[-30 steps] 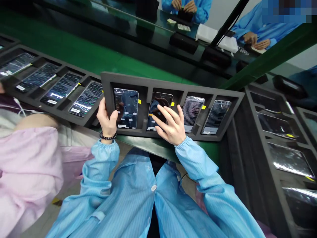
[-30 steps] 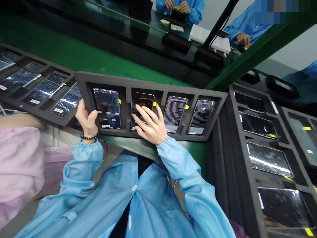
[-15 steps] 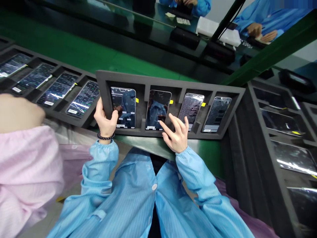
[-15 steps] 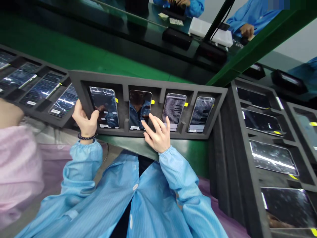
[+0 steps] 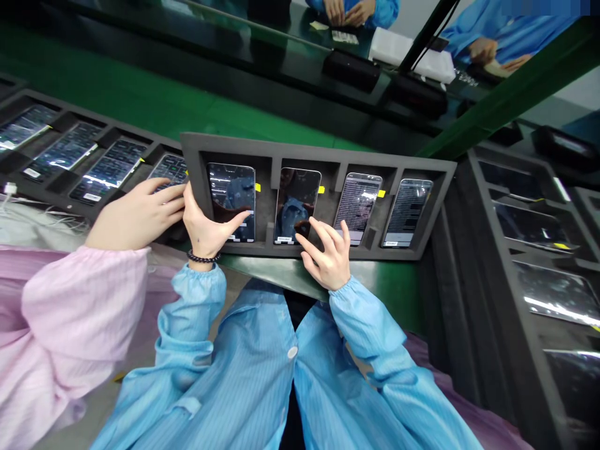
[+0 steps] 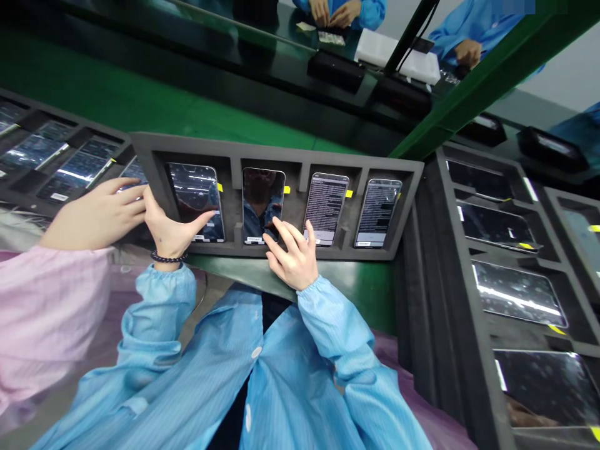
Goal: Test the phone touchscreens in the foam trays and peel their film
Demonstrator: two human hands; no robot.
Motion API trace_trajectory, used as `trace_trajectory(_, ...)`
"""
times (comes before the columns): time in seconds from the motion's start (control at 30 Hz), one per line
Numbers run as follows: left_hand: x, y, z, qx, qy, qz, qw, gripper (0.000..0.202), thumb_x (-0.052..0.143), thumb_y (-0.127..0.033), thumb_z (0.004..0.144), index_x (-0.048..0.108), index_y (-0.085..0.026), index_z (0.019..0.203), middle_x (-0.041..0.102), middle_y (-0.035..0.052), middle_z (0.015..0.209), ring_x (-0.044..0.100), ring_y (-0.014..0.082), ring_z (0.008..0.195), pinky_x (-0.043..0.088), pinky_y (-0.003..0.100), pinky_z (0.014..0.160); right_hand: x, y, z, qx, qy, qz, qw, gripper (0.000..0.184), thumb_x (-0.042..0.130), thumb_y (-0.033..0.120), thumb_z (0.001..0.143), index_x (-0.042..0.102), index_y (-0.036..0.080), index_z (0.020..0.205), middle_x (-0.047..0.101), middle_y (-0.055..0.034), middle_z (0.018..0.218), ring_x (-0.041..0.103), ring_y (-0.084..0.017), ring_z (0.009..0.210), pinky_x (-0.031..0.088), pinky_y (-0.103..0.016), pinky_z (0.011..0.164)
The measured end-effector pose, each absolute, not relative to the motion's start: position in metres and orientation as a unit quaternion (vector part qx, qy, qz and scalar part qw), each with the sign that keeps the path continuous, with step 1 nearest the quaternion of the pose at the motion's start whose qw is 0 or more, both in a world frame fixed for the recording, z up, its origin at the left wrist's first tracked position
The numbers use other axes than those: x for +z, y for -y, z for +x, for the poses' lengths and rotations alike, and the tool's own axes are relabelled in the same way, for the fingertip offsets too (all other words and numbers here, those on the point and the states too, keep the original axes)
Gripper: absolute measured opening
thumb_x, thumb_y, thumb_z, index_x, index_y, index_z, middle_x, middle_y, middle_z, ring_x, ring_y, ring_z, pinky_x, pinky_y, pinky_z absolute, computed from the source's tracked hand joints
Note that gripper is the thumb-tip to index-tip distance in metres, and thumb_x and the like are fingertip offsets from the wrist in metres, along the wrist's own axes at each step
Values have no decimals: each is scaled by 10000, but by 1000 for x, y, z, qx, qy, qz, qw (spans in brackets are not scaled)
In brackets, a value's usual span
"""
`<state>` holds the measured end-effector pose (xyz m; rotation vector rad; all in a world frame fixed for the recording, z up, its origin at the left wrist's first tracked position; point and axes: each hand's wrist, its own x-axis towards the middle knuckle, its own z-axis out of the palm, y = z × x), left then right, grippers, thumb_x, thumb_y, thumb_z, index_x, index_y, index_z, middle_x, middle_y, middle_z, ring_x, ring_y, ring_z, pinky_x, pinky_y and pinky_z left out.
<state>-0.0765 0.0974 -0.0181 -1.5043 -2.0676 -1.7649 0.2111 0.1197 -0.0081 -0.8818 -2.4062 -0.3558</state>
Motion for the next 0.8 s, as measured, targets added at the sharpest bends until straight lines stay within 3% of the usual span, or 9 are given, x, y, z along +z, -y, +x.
trace_trajectory(0.07,-18,-97,-75,-559,681,-473,33,905,935,-525,560,493,-281,1312,581,97,1400,518,346,1381,393,561,1191,-10,-118,212,-114,899,-327,266,323,523,324,956,746,360,1188,665,-39,1398,634,-274,1245,385,-610,1175)
trace_trajectory(0.13,-20,-96,-76,-564,667,-486,29,867,885,-558,632,485,-258,1340,566,110,1426,513,347,1383,389,556,1187,-11,-116,214,-97,903,-329,260,325,534,321,953,743,350,1201,659,-46,1408,625,-288,1255,365,-618,1184)
trace_trajectory(0.23,-24,-95,-78,-589,630,-507,20,730,642,-658,824,492,-205,1376,556,133,1449,508,344,1378,400,533,1170,-14,-116,216,-97,905,-332,247,318,566,318,943,734,358,1210,644,-35,1428,614,-287,1266,342,-608,1198)
trace_trajectory(0.3,-25,-95,-80,-598,620,-508,22,740,482,-701,886,496,-166,1398,572,150,1428,533,335,1347,416,513,1148,-15,-116,217,-114,902,-320,268,295,571,311,946,741,332,1186,645,-45,1427,617,-271,1254,321,-582,1216)
trace_trajectory(0.47,-26,-97,-82,-602,611,-513,29,796,375,-738,898,524,-139,1401,610,153,1353,568,327,1294,444,485,1098,-17,-118,218,-120,893,-273,336,235,555,264,955,761,244,1068,706,-81,1335,639,-224,1185,232,-517,1268)
trace_trajectory(0.6,-27,-97,-83,-601,609,-517,24,768,363,-727,907,544,-171,1405,609,128,1339,530,335,1332,413,500,1123,-15,-120,216,-103,897,-271,334,204,569,224,938,760,218,1010,719,-90,1310,641,-222,1182,199,-502,1281)
trace_trajectory(0.8,-29,-96,-85,-604,606,-517,5,751,348,-721,922,539,-196,1424,608,109,1335,509,349,1348,403,530,1126,-12,-125,204,-92,921,-220,307,223,549,252,961,747,235,1062,693,-69,1359,630,-211,1205,183,-511,1287)
